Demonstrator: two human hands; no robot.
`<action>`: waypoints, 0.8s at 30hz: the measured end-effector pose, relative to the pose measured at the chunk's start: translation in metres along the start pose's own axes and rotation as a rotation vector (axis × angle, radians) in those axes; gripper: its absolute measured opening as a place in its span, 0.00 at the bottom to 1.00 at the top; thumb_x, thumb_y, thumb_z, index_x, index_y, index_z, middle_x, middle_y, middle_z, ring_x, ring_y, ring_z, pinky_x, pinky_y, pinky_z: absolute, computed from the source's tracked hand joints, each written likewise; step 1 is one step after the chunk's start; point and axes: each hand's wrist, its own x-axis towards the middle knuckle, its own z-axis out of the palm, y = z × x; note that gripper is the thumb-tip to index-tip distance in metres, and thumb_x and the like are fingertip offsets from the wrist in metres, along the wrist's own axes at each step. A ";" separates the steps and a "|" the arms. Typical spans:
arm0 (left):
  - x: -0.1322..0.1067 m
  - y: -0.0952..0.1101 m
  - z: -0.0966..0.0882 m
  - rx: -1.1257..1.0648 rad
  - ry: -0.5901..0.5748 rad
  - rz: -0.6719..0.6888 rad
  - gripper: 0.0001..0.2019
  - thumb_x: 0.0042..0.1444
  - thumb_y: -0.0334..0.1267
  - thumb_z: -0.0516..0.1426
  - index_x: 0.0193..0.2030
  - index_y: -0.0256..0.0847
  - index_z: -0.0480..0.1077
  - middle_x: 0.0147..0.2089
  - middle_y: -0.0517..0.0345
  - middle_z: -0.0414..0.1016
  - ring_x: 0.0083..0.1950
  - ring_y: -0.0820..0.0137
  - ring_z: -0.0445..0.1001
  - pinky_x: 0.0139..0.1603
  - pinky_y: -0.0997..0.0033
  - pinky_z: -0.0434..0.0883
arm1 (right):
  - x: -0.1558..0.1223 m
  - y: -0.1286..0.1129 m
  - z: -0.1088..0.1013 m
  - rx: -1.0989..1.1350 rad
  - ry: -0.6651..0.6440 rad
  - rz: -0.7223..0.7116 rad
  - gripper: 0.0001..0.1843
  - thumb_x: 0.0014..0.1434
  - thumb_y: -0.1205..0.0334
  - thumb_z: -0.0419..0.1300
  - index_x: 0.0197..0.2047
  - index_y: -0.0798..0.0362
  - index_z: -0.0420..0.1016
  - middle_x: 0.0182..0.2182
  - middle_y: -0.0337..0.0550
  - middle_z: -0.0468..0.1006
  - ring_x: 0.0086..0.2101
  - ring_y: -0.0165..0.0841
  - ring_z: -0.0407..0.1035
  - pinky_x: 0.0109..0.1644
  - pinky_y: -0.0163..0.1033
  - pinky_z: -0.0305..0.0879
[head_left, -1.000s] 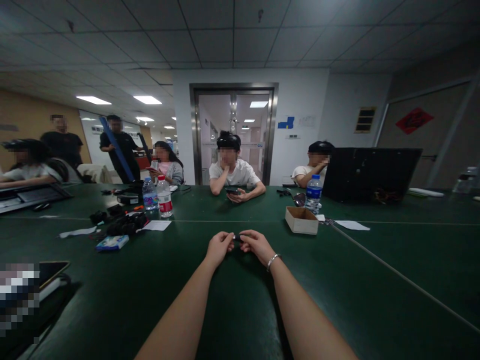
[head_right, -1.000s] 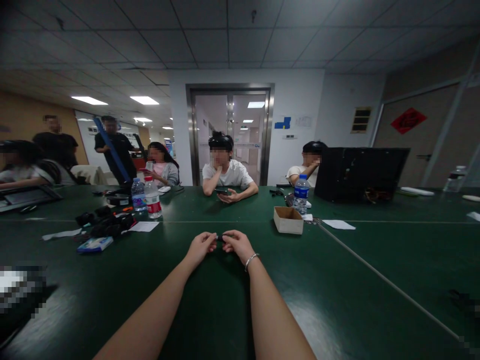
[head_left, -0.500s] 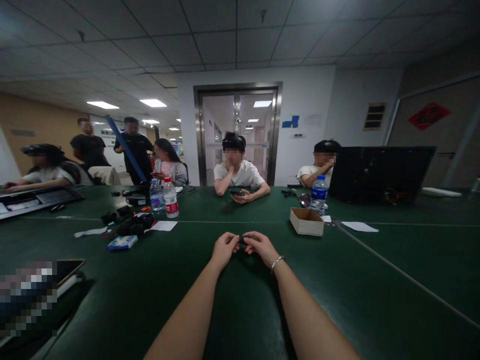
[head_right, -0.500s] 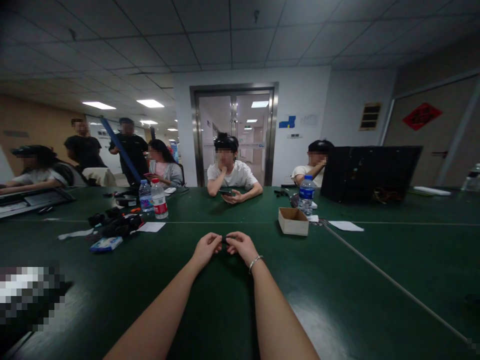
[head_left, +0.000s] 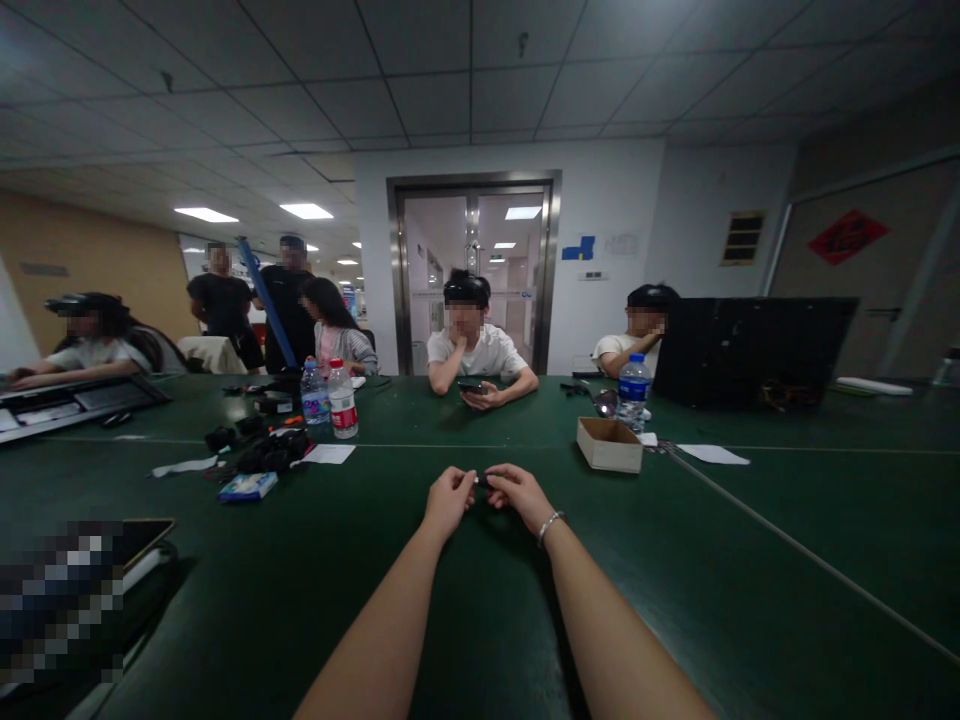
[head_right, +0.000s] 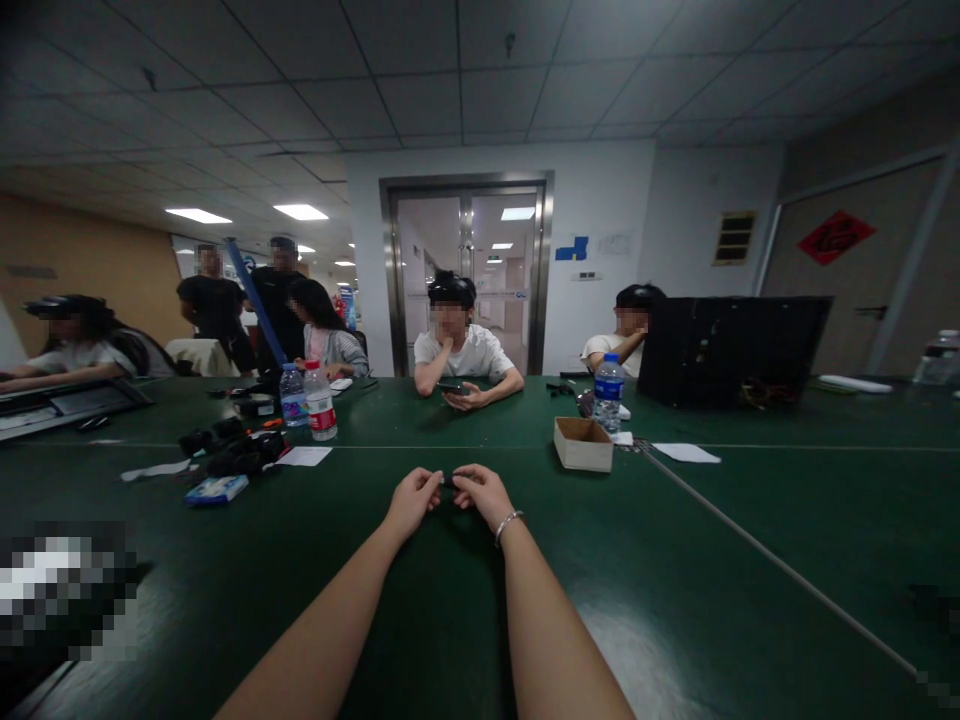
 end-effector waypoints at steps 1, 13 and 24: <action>0.000 0.000 -0.001 0.009 -0.012 0.016 0.15 0.50 0.49 0.55 0.32 0.37 0.66 0.25 0.59 0.68 0.26 0.74 0.68 0.23 0.77 0.63 | 0.000 0.001 0.000 -0.002 0.002 0.000 0.15 0.44 0.61 0.65 0.36 0.59 0.71 0.20 0.39 0.73 0.19 0.27 0.69 0.22 0.29 0.65; 0.003 -0.008 0.000 0.024 -0.028 0.029 0.18 0.50 0.49 0.55 0.41 0.39 0.64 0.34 0.56 0.70 0.30 0.73 0.69 0.28 0.76 0.64 | 0.003 0.004 -0.002 0.013 -0.009 -0.005 0.15 0.44 0.61 0.65 0.35 0.59 0.71 0.19 0.39 0.73 0.19 0.27 0.69 0.21 0.29 0.65; -0.004 0.000 -0.002 -0.033 -0.094 0.115 0.13 0.49 0.43 0.56 0.40 0.39 0.65 0.36 0.55 0.69 0.33 0.72 0.69 0.30 0.76 0.64 | 0.003 0.002 -0.001 0.015 -0.003 0.008 0.15 0.45 0.62 0.64 0.36 0.59 0.70 0.19 0.41 0.74 0.19 0.27 0.68 0.21 0.29 0.65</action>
